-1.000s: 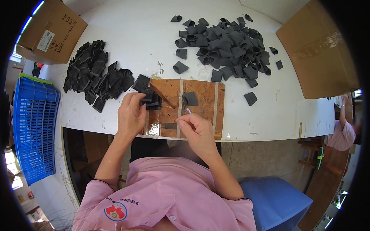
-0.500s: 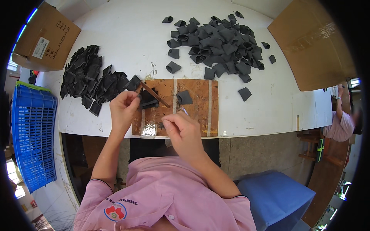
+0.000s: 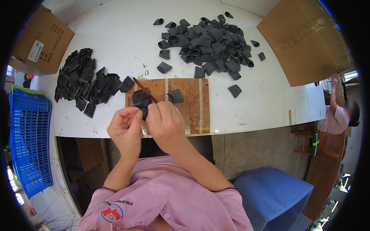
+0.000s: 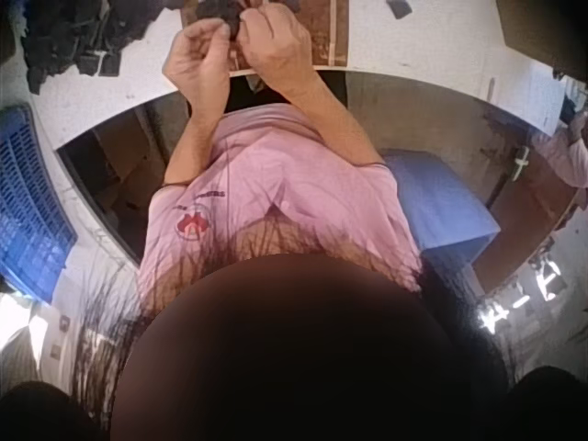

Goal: Inspecting and sorting small black rubber or foam components by hand on a white workbench.

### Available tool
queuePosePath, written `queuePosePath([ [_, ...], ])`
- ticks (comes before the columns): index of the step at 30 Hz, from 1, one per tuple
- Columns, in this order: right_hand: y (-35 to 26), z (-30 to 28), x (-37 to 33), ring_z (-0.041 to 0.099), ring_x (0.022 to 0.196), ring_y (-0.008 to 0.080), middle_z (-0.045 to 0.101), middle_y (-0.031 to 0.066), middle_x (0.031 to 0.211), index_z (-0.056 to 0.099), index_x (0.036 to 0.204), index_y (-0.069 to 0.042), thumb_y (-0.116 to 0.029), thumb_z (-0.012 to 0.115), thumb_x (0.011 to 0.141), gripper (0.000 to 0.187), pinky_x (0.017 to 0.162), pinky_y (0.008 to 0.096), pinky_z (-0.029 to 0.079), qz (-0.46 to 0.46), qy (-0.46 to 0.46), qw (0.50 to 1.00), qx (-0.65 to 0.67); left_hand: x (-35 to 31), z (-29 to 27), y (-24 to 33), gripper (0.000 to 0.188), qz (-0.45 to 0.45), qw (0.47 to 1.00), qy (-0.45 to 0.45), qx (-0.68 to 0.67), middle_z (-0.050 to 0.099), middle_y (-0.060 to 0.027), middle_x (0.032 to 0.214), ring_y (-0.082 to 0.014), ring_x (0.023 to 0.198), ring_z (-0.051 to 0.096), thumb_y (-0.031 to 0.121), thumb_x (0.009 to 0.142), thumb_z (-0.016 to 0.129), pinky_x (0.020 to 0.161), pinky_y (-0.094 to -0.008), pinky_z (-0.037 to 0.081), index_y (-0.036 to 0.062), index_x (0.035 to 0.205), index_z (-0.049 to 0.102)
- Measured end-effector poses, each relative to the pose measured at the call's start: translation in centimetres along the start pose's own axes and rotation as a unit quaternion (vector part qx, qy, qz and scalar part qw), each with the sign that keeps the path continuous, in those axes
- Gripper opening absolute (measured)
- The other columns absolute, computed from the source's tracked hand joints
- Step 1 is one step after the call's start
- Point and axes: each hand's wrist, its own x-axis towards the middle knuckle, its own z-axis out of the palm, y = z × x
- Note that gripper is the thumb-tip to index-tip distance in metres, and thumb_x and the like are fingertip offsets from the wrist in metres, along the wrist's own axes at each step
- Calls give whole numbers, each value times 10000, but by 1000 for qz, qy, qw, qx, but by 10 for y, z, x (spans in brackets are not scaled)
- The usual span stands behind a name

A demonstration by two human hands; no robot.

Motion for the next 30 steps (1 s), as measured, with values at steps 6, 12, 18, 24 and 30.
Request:
queuePosePath([
  [6, 3, -18, 5, 421, 454, 102, 502, 46, 641, 557, 740, 16, -29, 578, 738, 50, 426, 223, 350, 318, -31, 875, 364, 19, -17, 10, 197, -363, 701, -240, -565, 515, -11, 700, -4, 415, 319, -54, 752, 527, 385, -161, 256, -12, 944, 512],
  [12, -1, -21, 3, 334, 480, 39, 382, -43, 567, 531, 766, -13, -145, 530, 834, 148, 442, 175, 269, 468, -90, 384, 791, 3, 3, 11, 179, 29, 996, -59, -52, 546, -50, 763, -23, 445, 410, -106, 719, 466, 396, -157, 302, -19, 867, 520],
  [18, -4, -57, 67, 334, 509, 18, 410, -68, 596, 526, 745, -44, -260, 514, 869, 250, 440, 177, 253, 335, -195, 729, 564, 52, -10, 44, 221, -302, 687, -233, -619, 592, -148, 841, -47, 353, 395, -17, 776, 445, 310, -192, 266, -48, 990, 492],
  [24, 21, -34, 80, 316, 514, 21, 393, -60, 587, 501, 681, -65, -268, 519, 867, 276, 444, 169, 246, 328, -231, 672, 623, 68, -6, 32, 185, -382, 640, -231, -625, 595, -80, 772, -45, 334, 325, 62, 859, 436, 325, -186, 247, -17, 1002, 522],
  [30, 17, -37, 79, 415, 559, 71, 448, -23, 603, 532, 735, -27, -185, 523, 861, 202, 489, 199, 336, 284, -175, 789, 515, 61, 6, 39, 260, -117, 909, -164, -365, 576, -56, 827, -75, 606, 497, 13, 793, 536, 534, -188, 395, -4, 1051, 506],
])
